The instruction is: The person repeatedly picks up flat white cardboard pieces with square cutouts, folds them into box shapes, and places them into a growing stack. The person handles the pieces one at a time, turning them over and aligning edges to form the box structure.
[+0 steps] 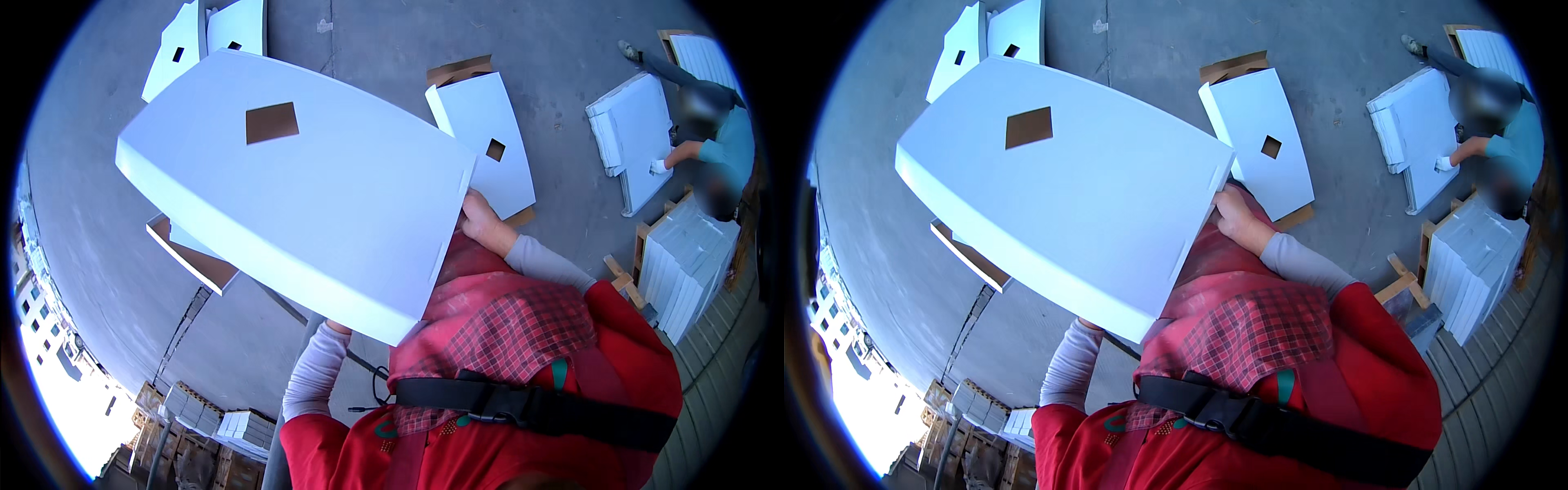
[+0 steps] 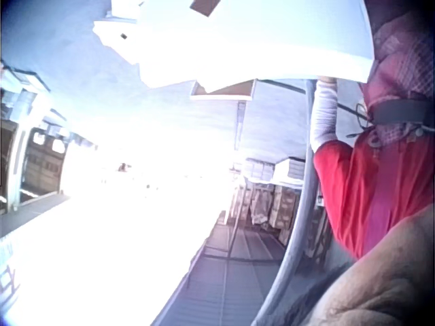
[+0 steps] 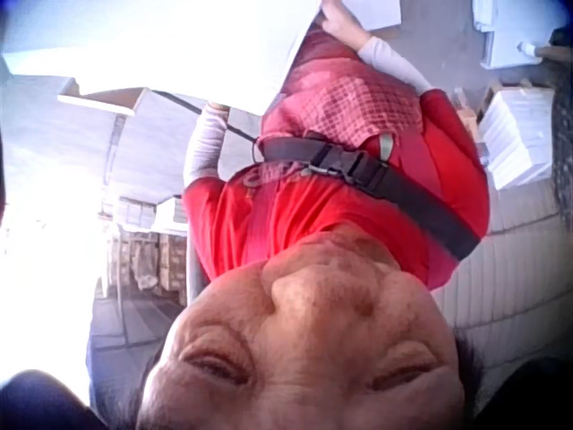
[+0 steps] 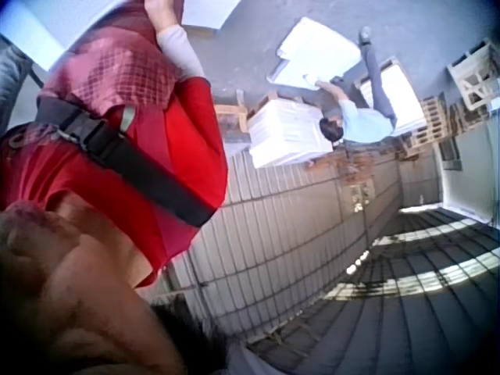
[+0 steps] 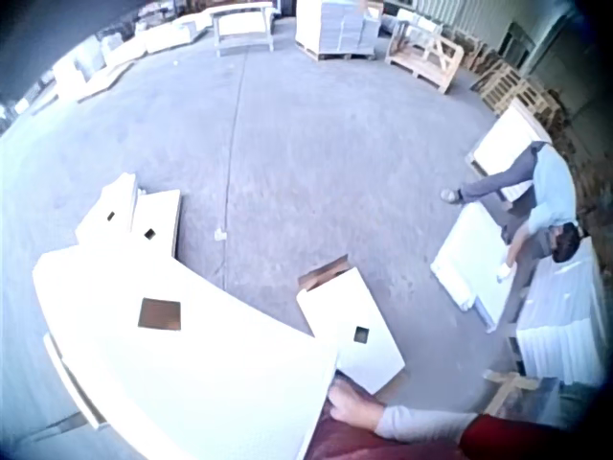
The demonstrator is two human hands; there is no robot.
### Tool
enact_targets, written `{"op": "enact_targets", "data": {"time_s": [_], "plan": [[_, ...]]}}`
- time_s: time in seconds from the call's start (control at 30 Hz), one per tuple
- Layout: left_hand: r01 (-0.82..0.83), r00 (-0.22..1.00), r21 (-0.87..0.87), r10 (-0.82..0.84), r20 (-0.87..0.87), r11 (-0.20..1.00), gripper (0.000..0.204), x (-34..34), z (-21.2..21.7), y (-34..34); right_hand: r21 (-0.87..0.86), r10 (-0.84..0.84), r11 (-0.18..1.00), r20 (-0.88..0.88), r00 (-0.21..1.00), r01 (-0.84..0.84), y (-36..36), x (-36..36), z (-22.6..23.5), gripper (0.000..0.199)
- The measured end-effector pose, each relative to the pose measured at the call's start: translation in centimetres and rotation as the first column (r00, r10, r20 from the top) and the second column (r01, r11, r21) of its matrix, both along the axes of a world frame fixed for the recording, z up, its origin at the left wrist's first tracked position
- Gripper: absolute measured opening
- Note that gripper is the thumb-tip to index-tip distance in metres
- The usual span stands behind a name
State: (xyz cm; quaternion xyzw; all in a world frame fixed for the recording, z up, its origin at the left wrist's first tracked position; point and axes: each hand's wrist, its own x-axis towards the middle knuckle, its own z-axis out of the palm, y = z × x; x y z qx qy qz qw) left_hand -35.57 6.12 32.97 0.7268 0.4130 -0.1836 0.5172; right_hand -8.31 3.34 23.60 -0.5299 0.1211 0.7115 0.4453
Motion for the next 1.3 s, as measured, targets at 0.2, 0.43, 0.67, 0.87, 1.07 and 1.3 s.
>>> {"op": "enact_targets", "data": {"time_s": [0.2,0.43,0.67,0.87,1.07,1.3], "plan": [[-0.105,0.994,-0.052,0.104,-0.034,0.993,0.040,0.9,0.8,-3.0,0.154,0.080,0.982,0.175,0.981,-0.107,-0.2,0.3,1.4,0.042],[-0.172,0.983,-0.093,0.165,-0.076,0.981,0.039,1.3,1.5,-6.2,0.258,0.325,0.870,0.340,0.882,-0.420,2.5,0.0,5.0,0.044],[-0.277,0.957,-0.115,0.264,-0.120,0.954,0.038,-0.2,4.2,-9.6,0.382,0.359,0.823,0.222,0.907,-0.420,2.5,1.3,5.5,0.043],[-0.339,0.937,-0.128,0.321,-0.142,0.932,0.038,-0.4,5.4,-10.1,0.444,0.369,0.779,0.248,0.896,-0.443,1.8,4.2,5.3,0.045],[-0.378,0.922,-0.111,0.363,-0.132,0.919,0.038,-0.1,5.9,-9.1,0.332,0.373,0.849,0.174,0.912,-0.410,2.3,5.1,9.7,0.051],[-0.323,0.945,-0.101,0.315,-0.087,0.941,0.038,2.1,4.5,-6.1,0.371,0.301,0.865,0.155,0.941,-0.338,1.7,5.9,12.5,0.049]]}}
